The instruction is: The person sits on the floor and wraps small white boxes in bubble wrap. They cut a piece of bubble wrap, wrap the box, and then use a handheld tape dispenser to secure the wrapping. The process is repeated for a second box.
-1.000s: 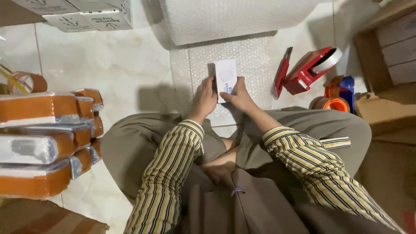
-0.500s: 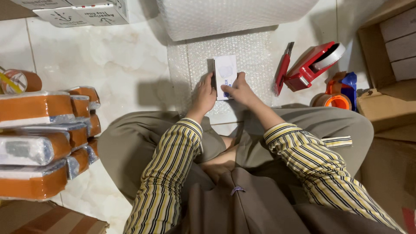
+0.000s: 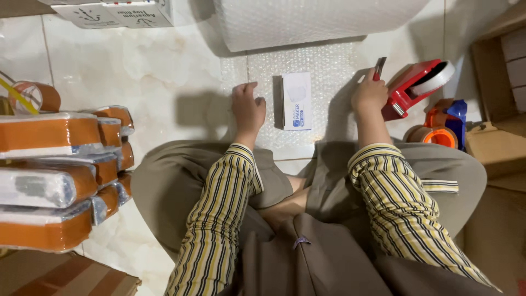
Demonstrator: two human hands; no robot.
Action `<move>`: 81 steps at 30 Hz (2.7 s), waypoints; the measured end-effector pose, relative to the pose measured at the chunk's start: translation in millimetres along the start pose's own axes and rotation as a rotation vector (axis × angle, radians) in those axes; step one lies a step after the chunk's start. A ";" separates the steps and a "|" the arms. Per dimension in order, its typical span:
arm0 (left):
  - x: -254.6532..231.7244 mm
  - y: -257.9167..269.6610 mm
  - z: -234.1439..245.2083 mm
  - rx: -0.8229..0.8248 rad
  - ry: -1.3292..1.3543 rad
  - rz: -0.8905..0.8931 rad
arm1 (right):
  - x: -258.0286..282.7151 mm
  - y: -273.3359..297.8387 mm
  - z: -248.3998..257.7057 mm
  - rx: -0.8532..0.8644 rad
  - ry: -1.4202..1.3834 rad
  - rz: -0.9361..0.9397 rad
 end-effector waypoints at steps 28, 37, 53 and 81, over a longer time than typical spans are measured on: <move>-25.4 -18.6 14.0 -0.183 -0.350 -0.136 | 243.9 0.4 202.2 -0.230 -0.739 1.191; -27.7 -21.9 16.4 -0.169 -0.337 -0.074 | 280.5 -15.1 140.3 0.068 -0.316 1.070; -31.0 -26.2 20.8 0.058 -0.446 0.043 | 341.1 26.6 44.0 -0.271 0.170 1.169; -24.3 -11.9 19.1 -0.235 -0.323 -0.043 | 50.9 11.5 49.7 -0.319 0.420 0.294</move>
Point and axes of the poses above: each hand's wrist, its own y-axis away from the middle knuckle, its own z-axis out of the back of the hand, x = y × z, the point moved 5 cm from there along -y, towards the middle knuckle, and after that the axes turned 7 degrees about -x, right-handed, at the moved point
